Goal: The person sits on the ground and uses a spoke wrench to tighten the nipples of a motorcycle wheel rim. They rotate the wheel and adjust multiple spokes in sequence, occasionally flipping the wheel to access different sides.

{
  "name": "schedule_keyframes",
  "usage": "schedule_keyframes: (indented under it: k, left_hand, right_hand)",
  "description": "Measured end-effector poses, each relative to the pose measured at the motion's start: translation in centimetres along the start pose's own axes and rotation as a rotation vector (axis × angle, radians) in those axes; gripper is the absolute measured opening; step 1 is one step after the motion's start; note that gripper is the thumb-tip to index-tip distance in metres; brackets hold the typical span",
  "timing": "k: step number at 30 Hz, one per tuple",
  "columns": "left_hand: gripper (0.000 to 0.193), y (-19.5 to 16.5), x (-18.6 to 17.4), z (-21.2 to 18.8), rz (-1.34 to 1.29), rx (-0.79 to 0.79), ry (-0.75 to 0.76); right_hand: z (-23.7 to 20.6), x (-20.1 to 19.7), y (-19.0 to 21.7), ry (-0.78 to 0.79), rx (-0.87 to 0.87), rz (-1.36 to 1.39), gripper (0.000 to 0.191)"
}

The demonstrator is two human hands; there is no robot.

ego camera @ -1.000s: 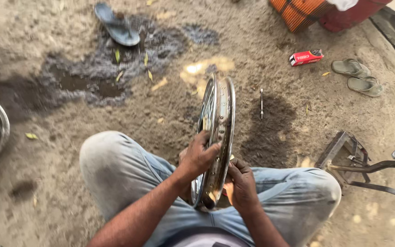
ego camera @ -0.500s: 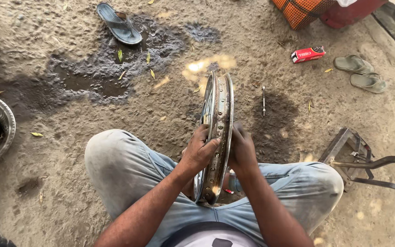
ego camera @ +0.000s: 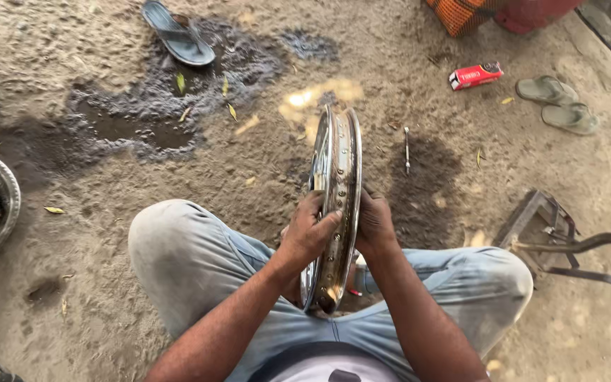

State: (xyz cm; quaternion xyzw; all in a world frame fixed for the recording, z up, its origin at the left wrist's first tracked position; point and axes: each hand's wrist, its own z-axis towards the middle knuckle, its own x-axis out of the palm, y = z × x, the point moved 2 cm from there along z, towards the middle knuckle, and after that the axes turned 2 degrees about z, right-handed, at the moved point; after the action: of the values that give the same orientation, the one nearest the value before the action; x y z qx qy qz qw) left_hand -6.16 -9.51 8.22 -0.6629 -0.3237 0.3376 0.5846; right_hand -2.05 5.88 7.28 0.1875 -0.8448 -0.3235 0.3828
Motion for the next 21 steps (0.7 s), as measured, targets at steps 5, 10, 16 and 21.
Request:
schedule_keyframes:
  k: [5,10,16,21]
  left_hand:
    - [0.045,0.6,-0.5,-0.1,-0.027,0.027,0.005]
    - [0.047,1.3,-0.1,-0.8,-0.148,-0.210,0.075]
    - [0.057,-0.8,-0.1,-2.5,-0.033,0.110,-0.102]
    - [0.045,-1.6,0.0,-2.8,0.194,0.145,-0.085]
  right_hand:
    - [-5.4,-0.4,-1.1,-0.017,-0.008,-0.217,0.020]
    - [-9.2,-4.4,-4.6,0.069,-0.012,0.045,0.010]
    - [-7.1,-5.9,-0.5,0.085,-0.218,-0.834,0.016]
    - [-8.1,-7.0,3.0,0.000,-0.201,-0.997,0.016]
